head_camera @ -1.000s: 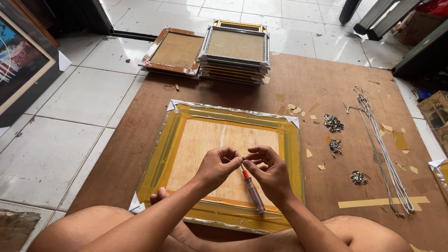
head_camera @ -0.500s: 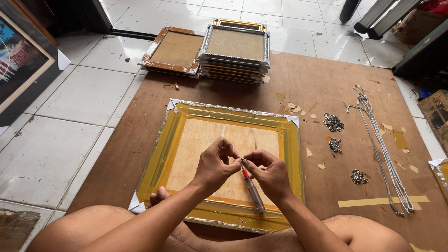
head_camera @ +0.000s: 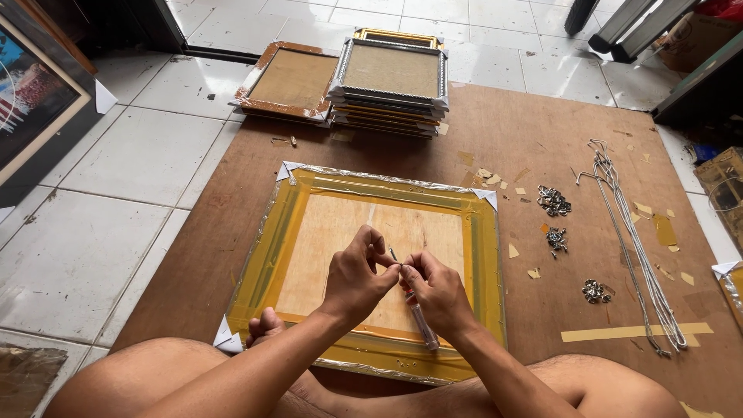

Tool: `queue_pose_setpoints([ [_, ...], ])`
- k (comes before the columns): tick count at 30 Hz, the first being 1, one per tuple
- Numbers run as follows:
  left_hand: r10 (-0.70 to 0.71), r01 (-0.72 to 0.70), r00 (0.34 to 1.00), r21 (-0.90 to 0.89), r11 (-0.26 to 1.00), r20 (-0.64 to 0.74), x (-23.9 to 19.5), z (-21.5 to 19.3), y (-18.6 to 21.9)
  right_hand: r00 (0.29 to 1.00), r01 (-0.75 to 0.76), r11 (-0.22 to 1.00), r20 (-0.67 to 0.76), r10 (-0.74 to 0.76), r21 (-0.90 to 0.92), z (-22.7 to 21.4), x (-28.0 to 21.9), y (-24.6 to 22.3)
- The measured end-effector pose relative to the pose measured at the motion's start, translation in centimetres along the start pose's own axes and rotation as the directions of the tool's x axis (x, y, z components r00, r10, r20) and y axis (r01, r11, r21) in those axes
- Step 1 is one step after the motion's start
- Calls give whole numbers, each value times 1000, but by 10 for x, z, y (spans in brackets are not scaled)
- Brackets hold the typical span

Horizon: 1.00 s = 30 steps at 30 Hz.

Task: The person sits on the floor and assembles hanging hardware onto the back of a picture frame. They attach small metal brackets to the frame using a screwdriver and then position a wire across the back. The person handles multiple frames, moving them aside and bringing new ones into view.

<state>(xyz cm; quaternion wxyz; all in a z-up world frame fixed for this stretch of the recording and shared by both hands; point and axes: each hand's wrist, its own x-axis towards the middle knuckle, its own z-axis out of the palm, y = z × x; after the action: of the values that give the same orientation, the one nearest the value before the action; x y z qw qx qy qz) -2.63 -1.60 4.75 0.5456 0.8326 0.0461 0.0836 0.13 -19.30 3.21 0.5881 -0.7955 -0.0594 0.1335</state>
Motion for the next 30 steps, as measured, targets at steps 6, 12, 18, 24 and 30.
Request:
queue_pose_setpoints([
  [6,-15,16,1000,51,999,-22,-1,3,-1,999,-9,987,34,15,-158,6,-4,-10],
  [12,5,-4,1000,53,999,-25,-2,8,-11,997,-73,988,29,77,-134,9,0,-8],
  [18,-111,110,993,25,994,37,1,8,-24,981,-169,985,91,170,-22,5,13,22],
  [24,-190,199,951,-13,980,243,11,13,-46,978,-184,970,69,197,-157,-19,21,16],
  [30,-207,208,946,22,978,250,11,14,-55,998,-55,845,-63,26,-532,-96,5,-65],
])
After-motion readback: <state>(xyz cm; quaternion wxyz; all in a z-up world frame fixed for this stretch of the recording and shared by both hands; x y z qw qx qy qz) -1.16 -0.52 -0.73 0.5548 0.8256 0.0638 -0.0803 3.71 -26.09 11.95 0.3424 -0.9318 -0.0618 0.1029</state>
